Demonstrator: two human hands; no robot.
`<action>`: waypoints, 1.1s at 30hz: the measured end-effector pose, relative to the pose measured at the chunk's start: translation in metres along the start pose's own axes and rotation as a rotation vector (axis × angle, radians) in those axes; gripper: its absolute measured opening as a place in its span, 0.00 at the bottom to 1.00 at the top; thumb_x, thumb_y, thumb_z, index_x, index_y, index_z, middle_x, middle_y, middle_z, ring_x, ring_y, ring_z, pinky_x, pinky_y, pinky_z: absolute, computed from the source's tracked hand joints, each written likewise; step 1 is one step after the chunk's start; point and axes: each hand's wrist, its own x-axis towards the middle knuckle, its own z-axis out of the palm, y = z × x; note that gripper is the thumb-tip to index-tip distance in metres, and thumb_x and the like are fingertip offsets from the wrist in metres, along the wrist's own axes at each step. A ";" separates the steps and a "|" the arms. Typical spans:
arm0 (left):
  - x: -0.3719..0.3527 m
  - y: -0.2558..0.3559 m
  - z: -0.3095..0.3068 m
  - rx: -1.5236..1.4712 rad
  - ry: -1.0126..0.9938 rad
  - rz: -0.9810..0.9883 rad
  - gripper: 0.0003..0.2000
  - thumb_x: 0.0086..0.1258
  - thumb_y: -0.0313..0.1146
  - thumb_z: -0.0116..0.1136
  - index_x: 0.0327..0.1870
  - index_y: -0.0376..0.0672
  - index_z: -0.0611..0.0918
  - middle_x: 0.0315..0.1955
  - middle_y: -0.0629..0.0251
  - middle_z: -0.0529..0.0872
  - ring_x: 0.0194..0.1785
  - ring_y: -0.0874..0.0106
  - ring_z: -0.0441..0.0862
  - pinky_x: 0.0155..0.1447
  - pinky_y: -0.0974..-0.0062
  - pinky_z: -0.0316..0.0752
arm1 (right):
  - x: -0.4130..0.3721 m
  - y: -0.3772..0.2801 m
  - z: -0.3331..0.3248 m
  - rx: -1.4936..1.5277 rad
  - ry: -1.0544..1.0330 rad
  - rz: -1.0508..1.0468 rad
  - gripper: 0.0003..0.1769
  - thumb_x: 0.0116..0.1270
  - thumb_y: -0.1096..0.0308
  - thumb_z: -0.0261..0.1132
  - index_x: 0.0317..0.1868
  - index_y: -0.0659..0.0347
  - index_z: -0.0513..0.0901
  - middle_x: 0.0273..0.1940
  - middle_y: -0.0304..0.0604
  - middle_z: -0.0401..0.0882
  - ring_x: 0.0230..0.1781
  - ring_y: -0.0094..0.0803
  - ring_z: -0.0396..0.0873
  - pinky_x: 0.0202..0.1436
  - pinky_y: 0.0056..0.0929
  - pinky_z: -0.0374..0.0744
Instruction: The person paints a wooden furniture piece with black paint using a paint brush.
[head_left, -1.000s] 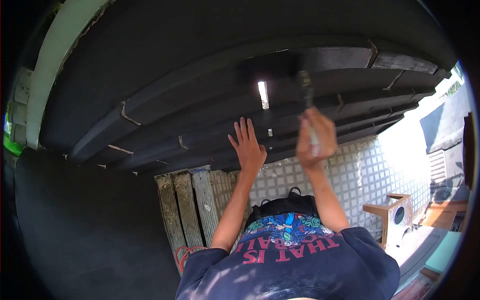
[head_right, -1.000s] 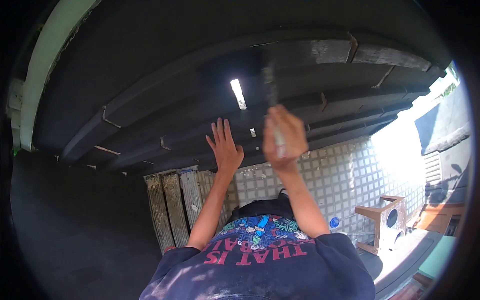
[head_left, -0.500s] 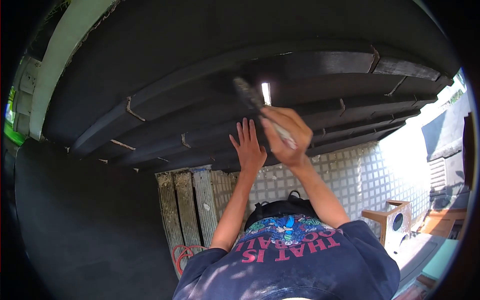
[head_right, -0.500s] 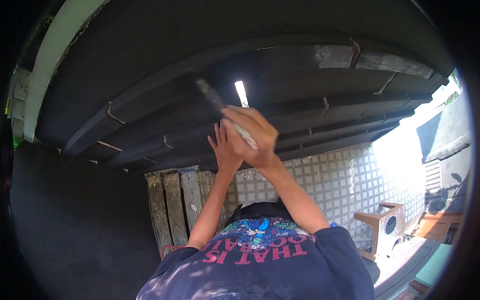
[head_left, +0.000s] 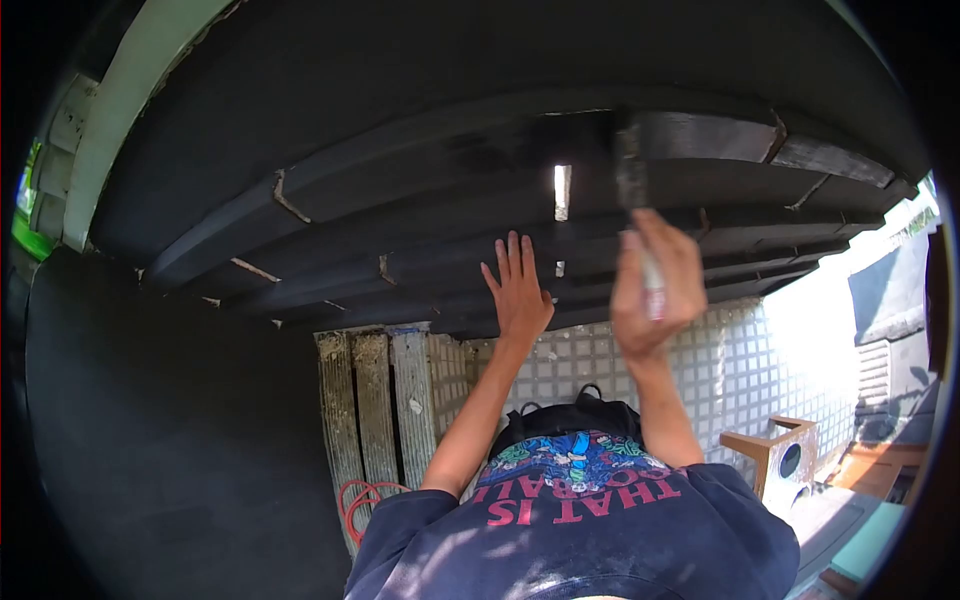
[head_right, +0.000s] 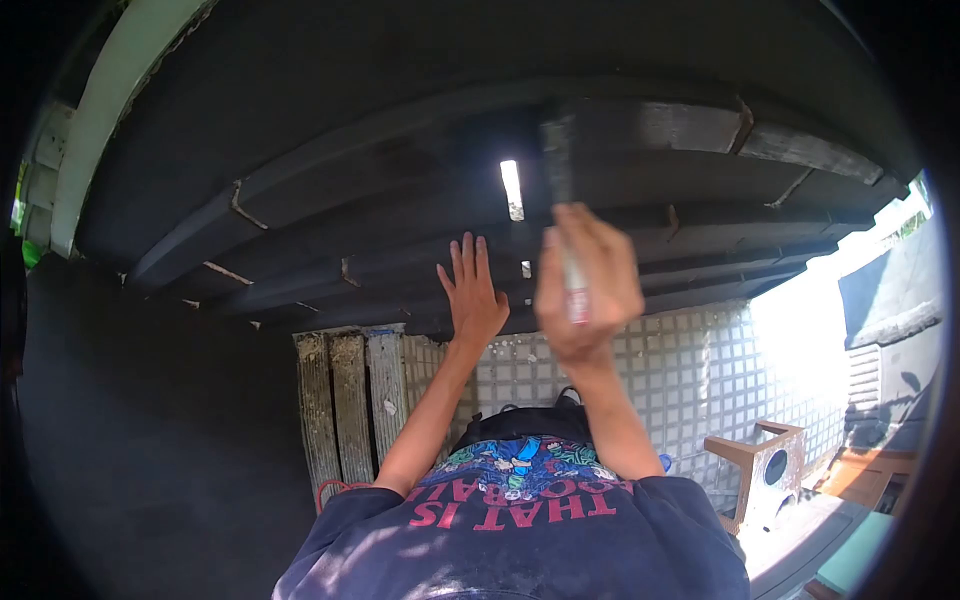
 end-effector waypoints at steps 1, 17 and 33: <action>0.000 -0.003 0.003 0.009 0.019 0.012 0.43 0.59 0.26 0.61 0.79 0.36 0.57 0.81 0.49 0.53 0.84 0.47 0.46 0.79 0.31 0.42 | -0.007 -0.013 0.016 0.061 -0.019 0.012 0.12 0.62 0.83 0.69 0.46 0.73 0.88 0.43 0.56 0.87 0.42 0.43 0.88 0.45 0.32 0.86; -0.002 -0.006 0.001 0.008 -0.002 0.004 0.47 0.59 0.29 0.66 0.81 0.39 0.54 0.81 0.52 0.52 0.84 0.50 0.46 0.79 0.32 0.42 | 0.003 -0.019 0.055 0.528 -0.081 0.220 0.08 0.60 0.81 0.70 0.41 0.71 0.89 0.39 0.52 0.89 0.35 0.37 0.87 0.41 0.29 0.83; -0.002 -0.005 -0.002 0.042 -0.019 0.016 0.46 0.58 0.26 0.64 0.80 0.37 0.55 0.81 0.51 0.53 0.84 0.49 0.47 0.80 0.34 0.44 | 0.003 -0.019 0.014 -0.001 0.029 -0.027 0.10 0.63 0.82 0.67 0.45 0.70 0.88 0.43 0.53 0.89 0.41 0.44 0.88 0.49 0.36 0.84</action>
